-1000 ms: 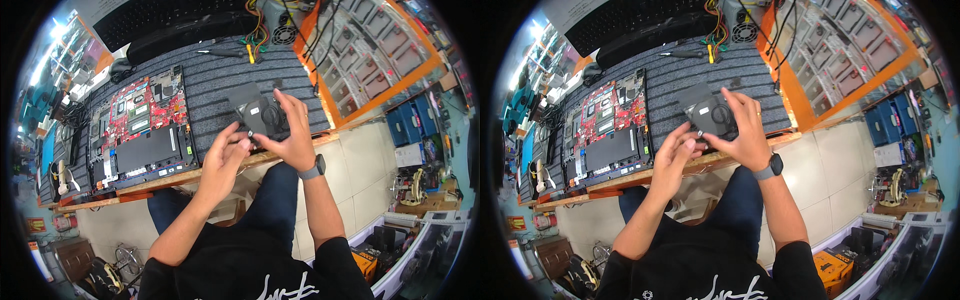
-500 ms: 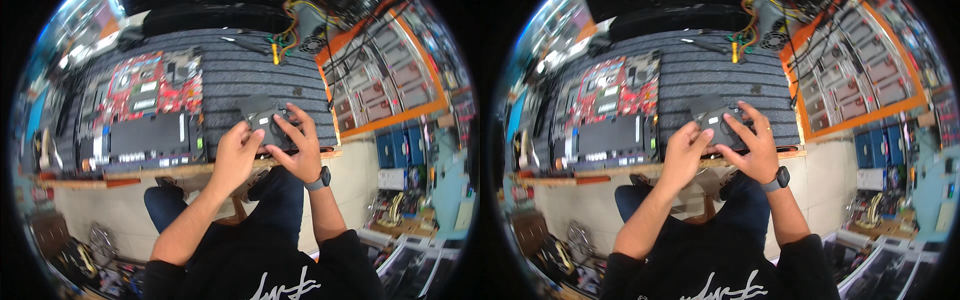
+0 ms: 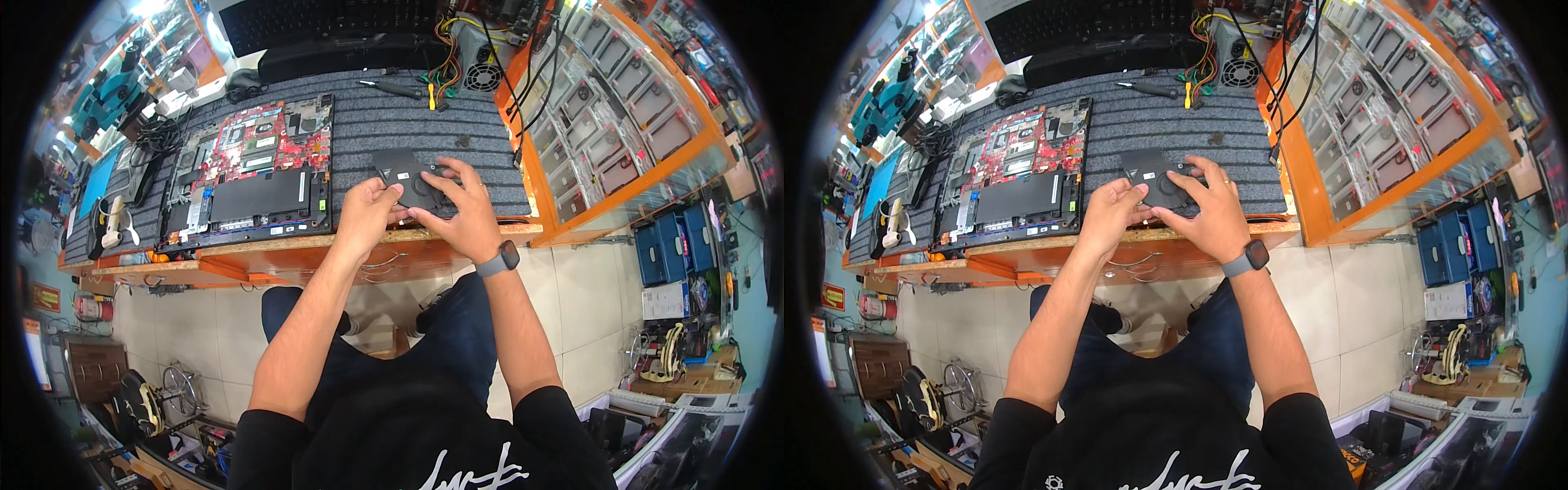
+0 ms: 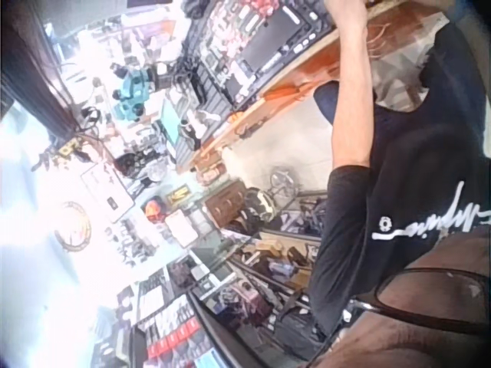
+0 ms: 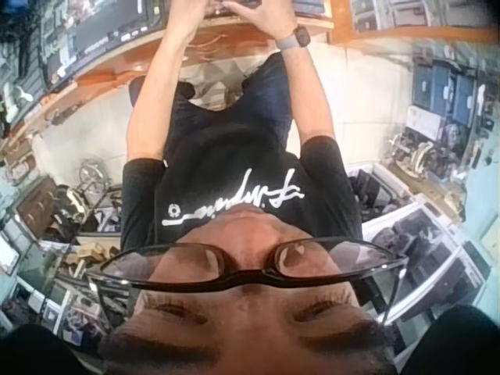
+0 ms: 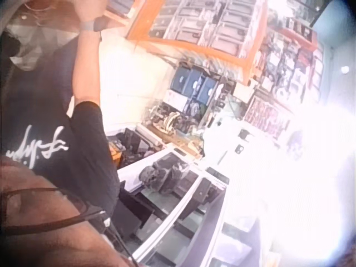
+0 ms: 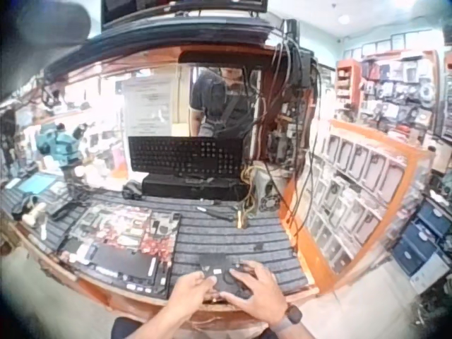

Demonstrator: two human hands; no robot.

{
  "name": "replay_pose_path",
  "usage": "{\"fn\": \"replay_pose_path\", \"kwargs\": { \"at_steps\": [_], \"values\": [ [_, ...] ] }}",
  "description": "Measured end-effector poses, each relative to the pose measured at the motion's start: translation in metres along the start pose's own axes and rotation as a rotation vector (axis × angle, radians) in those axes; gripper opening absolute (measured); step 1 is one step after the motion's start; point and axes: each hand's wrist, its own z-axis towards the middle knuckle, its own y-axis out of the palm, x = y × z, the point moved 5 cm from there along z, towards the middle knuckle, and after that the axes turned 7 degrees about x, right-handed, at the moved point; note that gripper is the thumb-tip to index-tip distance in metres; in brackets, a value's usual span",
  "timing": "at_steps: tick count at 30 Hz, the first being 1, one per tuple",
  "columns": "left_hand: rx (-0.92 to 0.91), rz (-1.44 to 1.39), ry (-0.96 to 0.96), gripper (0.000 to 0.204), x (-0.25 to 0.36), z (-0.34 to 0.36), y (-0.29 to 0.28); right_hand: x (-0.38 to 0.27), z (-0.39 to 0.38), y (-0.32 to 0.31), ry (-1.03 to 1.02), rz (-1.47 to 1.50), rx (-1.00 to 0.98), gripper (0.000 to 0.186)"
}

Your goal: The person holds a laptop fan and uses a utility knife to scrape or clean its connector pins and edges before placing it down next to the disassembled laptop.

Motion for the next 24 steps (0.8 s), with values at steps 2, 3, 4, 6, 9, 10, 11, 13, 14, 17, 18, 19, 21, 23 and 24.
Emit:
{"fn": "replay_pose_path", "kwargs": {
  "at_steps": [2,3,4,6,9,10,11,13,14,17,18,19,21,23,24],
  "values": [
    [-0.002,0.026,0.000,0.022,-0.001,0.000,0.000,0.008,-0.005,-0.004,-0.008,0.065,0.061,0.036],
    [0.006,0.031,0.004,0.023,0.002,-0.003,0.004,0.011,-0.007,-0.012,0.066,0.104,0.062,0.035],
    [0.015,0.041,0.007,0.023,0.005,-0.007,0.007,0.012,-0.008,-0.015,0.085,0.134,0.073,0.036],
    [0.023,0.053,-0.005,0.024,0.009,-0.011,0.008,0.014,-0.008,-0.017,0.124,0.198,0.096,0.038],
    [0.023,0.033,-0.066,0.025,0.007,-0.014,0.004,0.000,0.005,-0.012,0.094,0.120,-0.038,0.064],
    [0.017,0.017,-0.071,0.025,0.007,-0.015,0.004,-0.003,0.007,-0.009,0.067,0.079,-0.082,0.073],
    [0.011,0.001,-0.077,0.025,0.006,-0.016,0.004,0.003,0.002,-0.004,0.058,0.057,-0.129,0.093],
    [-0.027,-0.010,-0.085,0.032,0.006,-0.013,0.005,0.002,0.006,-0.004,0.078,0.008,-0.173,0.092],
    [-0.023,0.035,-0.102,0.034,0.008,-0.013,0.004,0.001,0.006,-0.004,0.088,-0.017,-0.195,0.092],
    [-0.006,0.174,-0.123,0.051,0.013,-0.023,-0.001,0.009,0.009,-0.009,0.111,-0.099,-0.183,0.093],
    [0.042,0.272,-0.001,0.051,0.024,-0.036,-0.001,0.012,0.010,-0.012,0.122,-0.130,-0.181,0.093],
    [0.091,0.368,0.124,0.052,0.037,-0.053,-0.001,0.016,0.009,-0.013,0.138,-0.150,-0.203,0.093],
    [0.104,0.638,0.369,0.052,0.048,-0.081,-0.011,0.018,0.008,-0.022,0.116,-0.154,-0.125,0.088],
    [-0.004,0.972,0.608,0.051,0.047,-0.096,-0.029,0.028,0.004,-0.039,0.117,-0.094,-0.003,0.070],
    [0.006,1.058,0.627,0.049,0.043,-0.100,-0.035,0.030,0.002,-0.049,0.116,-0.092,0.082,0.046]
  ]
}}
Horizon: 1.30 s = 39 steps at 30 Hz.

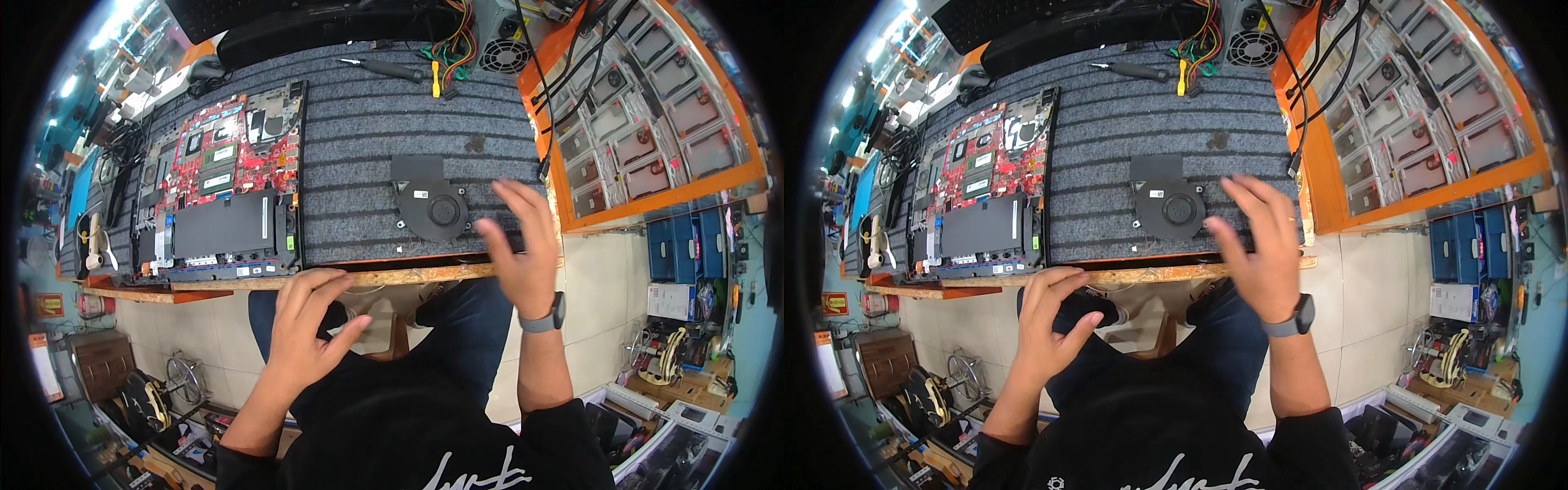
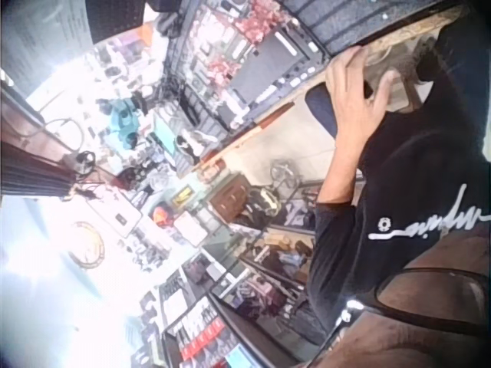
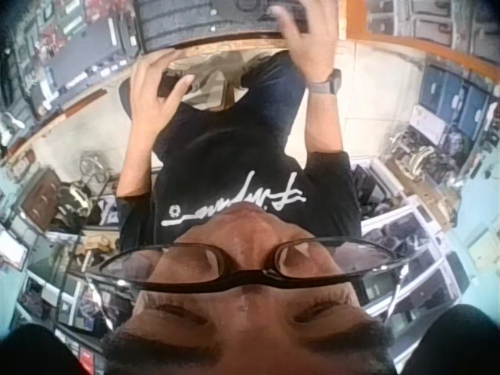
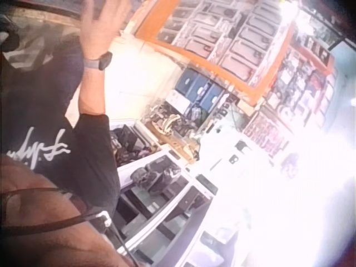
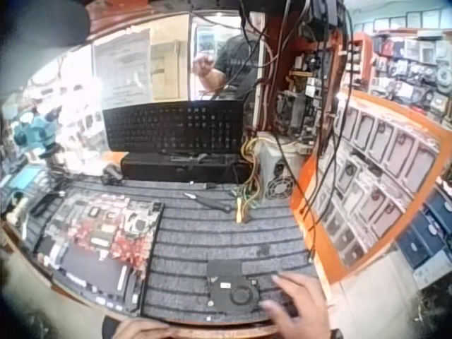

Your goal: The person holds a laptop fan and uses a utility knife to scrape or clean its connector pins and edges before placing it down next to the disassembled laptop.

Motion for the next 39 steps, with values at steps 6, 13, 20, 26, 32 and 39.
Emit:
{"fn": "replay_pose_path", "kwargs": {
  "at_steps": [6,13,20,26,32,39],
  "values": [
    [0.027,0.255,0.107,0.054,-0.009,-0.025,0.011,0.026,-0.037,-0.034,0.126,-0.046,-0.081,0.013],
    [0.047,0.188,0.104,0.058,0.001,-0.028,0.026,-0.005,-0.055,-0.025,-0.043,-0.050,-0.158,0.015],
    [0.204,0.123,0.099,0.047,0.007,-0.022,0.025,-0.006,-0.071,-0.029,0.048,0.000,-0.112,0.015],
    [0.221,0.097,0.132,0.047,0.020,-0.049,0.022,0.002,-0.095,-0.048,0.226,0.066,-0.131,0.018],
    [-0.002,-0.056,0.102,0.047,0.027,-0.089,-0.008,-0.012,-0.116,-0.063,0.459,0.114,-0.234,0.018],
    [-0.657,-0.163,0.232,0.042,-0.026,-0.025,-0.023,-0.008,-0.093,-0.044,0.291,-0.114,-0.255,0.038]
  ]
}}
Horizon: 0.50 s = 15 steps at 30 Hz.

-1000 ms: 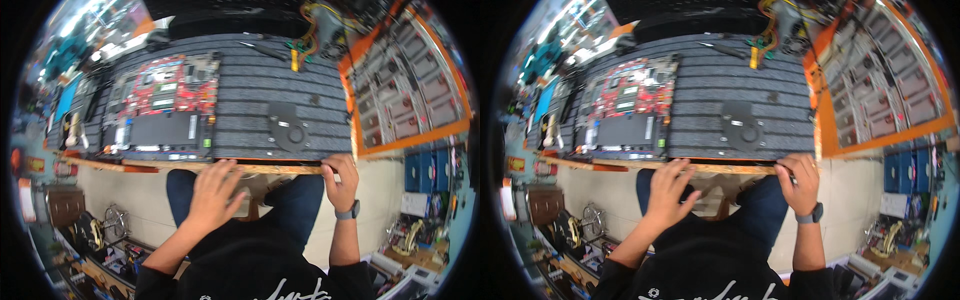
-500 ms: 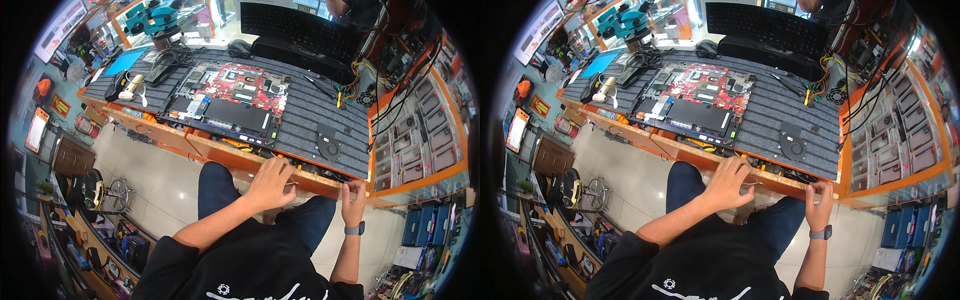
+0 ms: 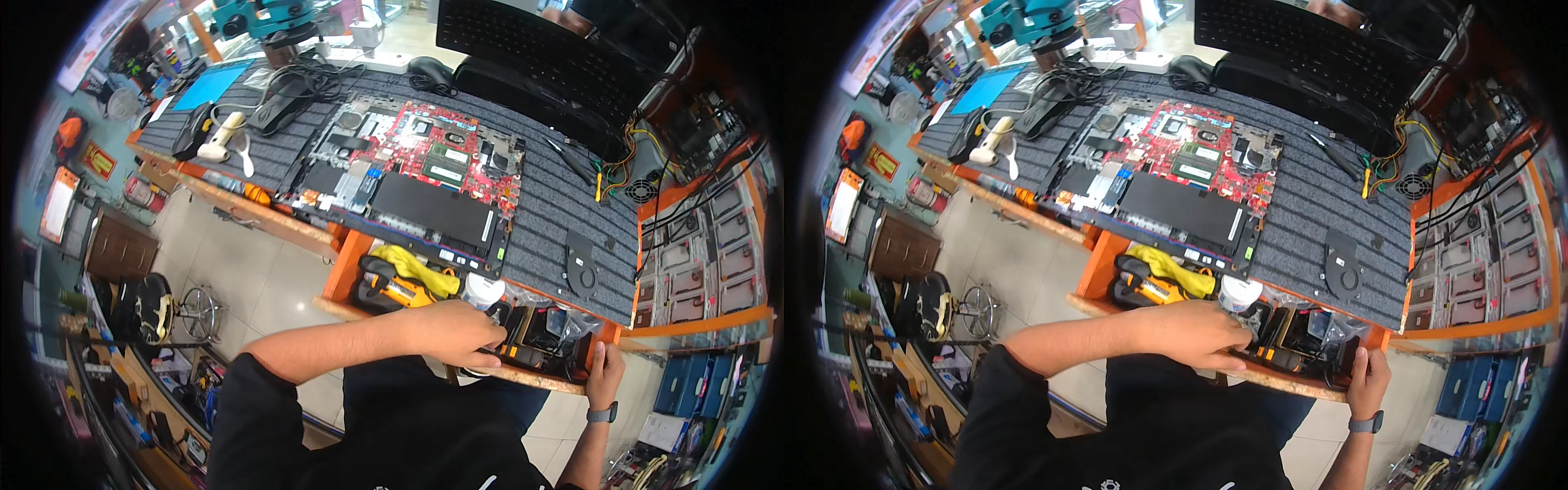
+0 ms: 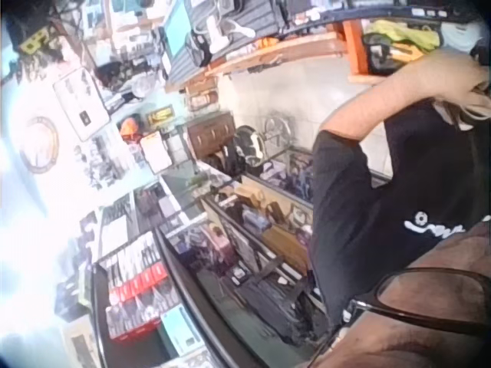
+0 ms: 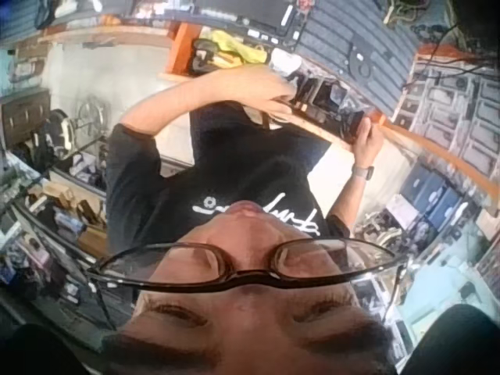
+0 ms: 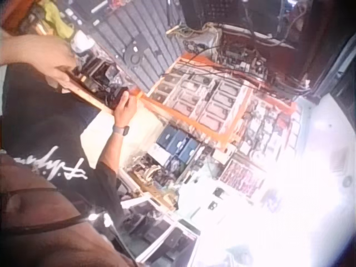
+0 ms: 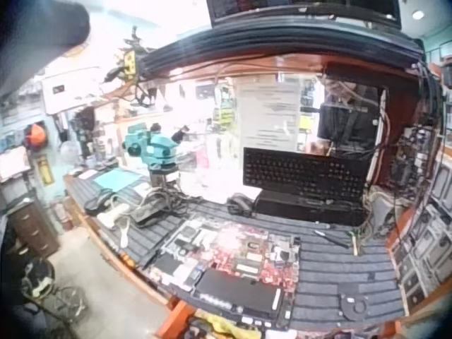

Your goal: The person holds a laptop fan and uses a utility knife to scrape or clean its connector pins and edges before placing it down next to the disassembled laptop.

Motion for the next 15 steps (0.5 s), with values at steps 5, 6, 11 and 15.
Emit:
{"fn": "replay_pose_path", "kwargs": {
  "at_steps": [5,6,11,15],
  "values": [
    [-0.018,0.247,-0.079,0.021,-0.045,0.016,0.025,0.004,-0.001,0.010,0.047,-0.162,-0.061,0.042],
    [0.003,0.253,-0.075,0.019,-0.046,0.017,0.035,0.005,-0.003,0.005,0.064,-0.171,-0.058,0.042],
    [-0.200,0.171,-0.111,0.022,-0.063,0.000,0.052,-0.001,0.003,0.009,0.079,-0.199,-0.139,0.044],
    [-0.252,0.322,-0.126,0.024,-0.051,-0.005,0.043,0.000,0.009,0.013,0.086,-0.249,-0.248,0.039]
  ]
}}
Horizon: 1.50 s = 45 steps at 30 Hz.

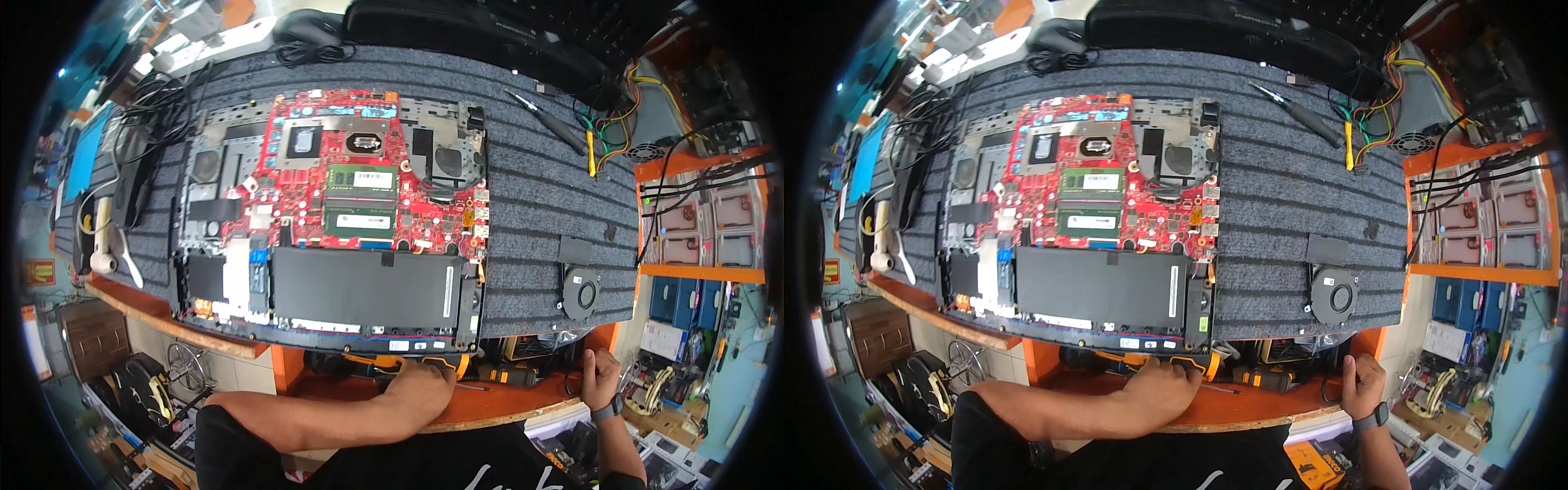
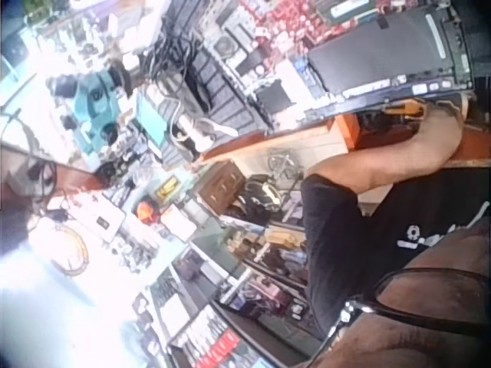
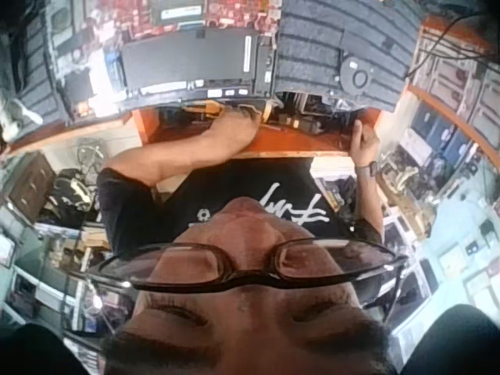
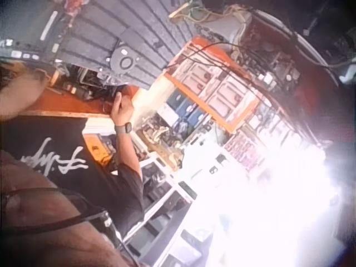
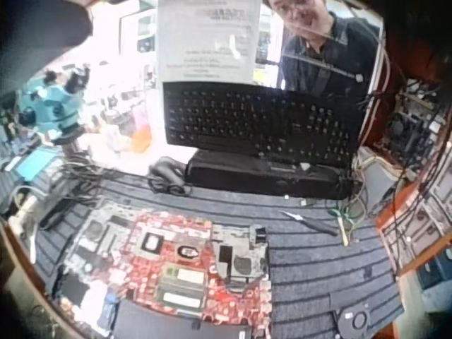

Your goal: The person holds a laptop fan and uses a utility knife to scrape or clean its connector pins and edges before placing it down next to the disassembled laptop.

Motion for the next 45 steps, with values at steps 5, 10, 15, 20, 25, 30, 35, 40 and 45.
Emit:
{"fn": "replay_pose_path", "kwargs": {
  "at_steps": [5,10,15,20,25,30,35,40,45],
  "values": [
    [0.163,0.013,-0.071,0.025,0.004,-0.006,-0.001,-0.003,0.003,0.000,0.005,-0.016,-0.007,0.041],
    [0.138,-0.063,-0.070,0.039,0.011,-0.003,0.010,0.017,-0.012,0.006,0.054,-0.022,0.019,0.046],
    [0.039,-0.128,-0.049,0.053,0.019,0.000,0.014,0.006,-0.005,-0.001,0.006,-0.021,-0.042,0.032],
    [0.016,-0.132,-0.039,0.057,0.022,0.000,0.006,0.005,-0.003,0.000,0.109,-0.016,-0.054,0.044],
    [-0.026,-0.182,-0.024,0.061,0.022,0.004,0.004,-0.001,0.000,0.001,0.043,-0.020,-0.054,0.045],
    [-0.040,-0.164,-0.020,0.062,0.023,0.004,0.010,-0.003,0.000,0.001,-0.003,-0.035,-0.053,0.045],
    [-0.061,-0.186,-0.036,0.061,0.022,0.004,0.006,0.001,-0.001,0.002,0.043,-0.010,-0.069,0.045],
    [-0.045,-0.169,-0.029,0.061,0.021,0.003,0.005,-0.012,0.003,0.001,0.044,-0.006,-0.074,0.044],
    [0.016,-0.176,-0.075,0.057,0.022,0.002,0.006,-0.016,0.003,-0.002,0.044,-0.057,-0.088,0.043]
  ]
}}
